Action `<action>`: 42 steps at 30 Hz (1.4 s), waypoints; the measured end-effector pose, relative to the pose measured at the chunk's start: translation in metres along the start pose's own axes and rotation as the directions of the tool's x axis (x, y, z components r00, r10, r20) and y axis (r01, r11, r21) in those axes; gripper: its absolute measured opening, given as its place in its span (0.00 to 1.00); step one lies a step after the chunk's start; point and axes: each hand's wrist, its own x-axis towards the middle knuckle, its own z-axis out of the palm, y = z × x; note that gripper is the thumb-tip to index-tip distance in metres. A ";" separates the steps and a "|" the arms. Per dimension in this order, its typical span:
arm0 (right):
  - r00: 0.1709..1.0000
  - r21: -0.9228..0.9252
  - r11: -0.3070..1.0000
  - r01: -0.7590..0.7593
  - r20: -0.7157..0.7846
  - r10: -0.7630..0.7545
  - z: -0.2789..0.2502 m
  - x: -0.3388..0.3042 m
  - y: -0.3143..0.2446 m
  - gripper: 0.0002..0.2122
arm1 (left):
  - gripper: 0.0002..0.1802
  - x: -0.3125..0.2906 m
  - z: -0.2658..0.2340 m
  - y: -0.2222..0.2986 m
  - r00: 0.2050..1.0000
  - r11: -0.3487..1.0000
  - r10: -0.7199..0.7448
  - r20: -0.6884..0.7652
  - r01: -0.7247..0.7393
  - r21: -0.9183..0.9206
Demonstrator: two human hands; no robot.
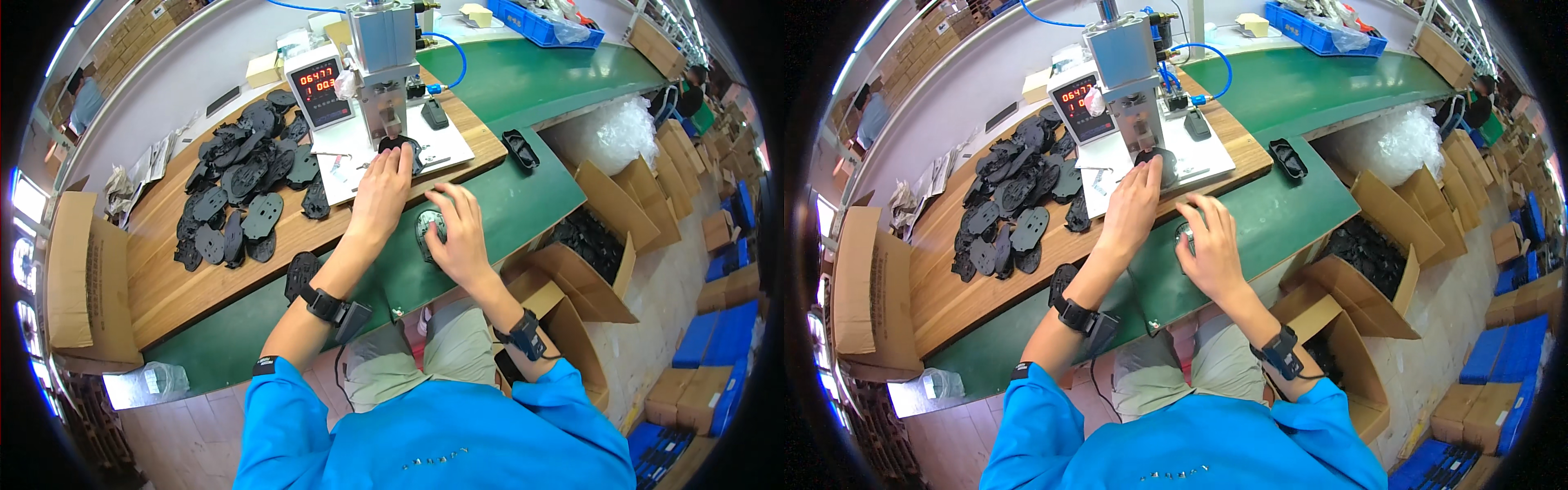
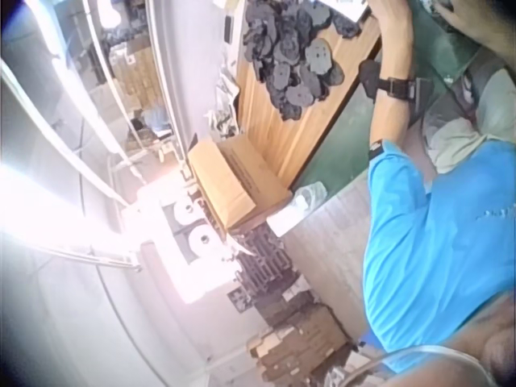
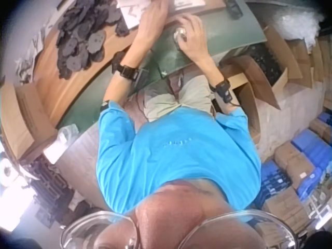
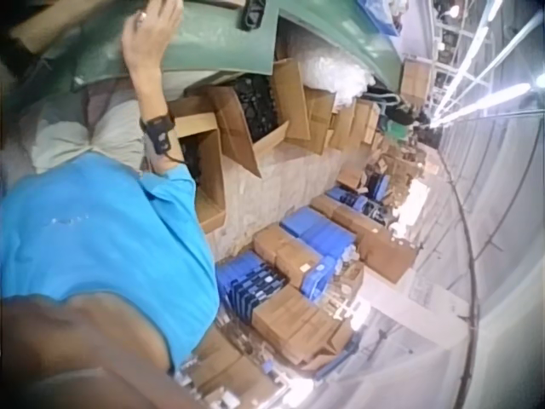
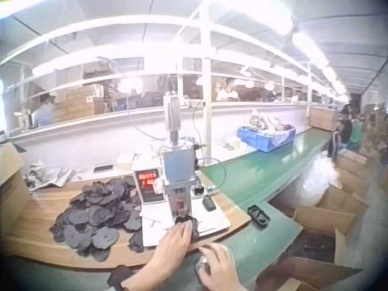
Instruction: Assembling small black plastic electronic components using a pneumatic press machine at an industrial workstation.
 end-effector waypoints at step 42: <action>0.991 -0.158 0.979 0.132 0.009 -0.133 0.052 0.069 0.025 0.08 | 0.39 -0.282 -0.067 0.002 0.965 0.958 -0.248 0.083 0.257 -0.126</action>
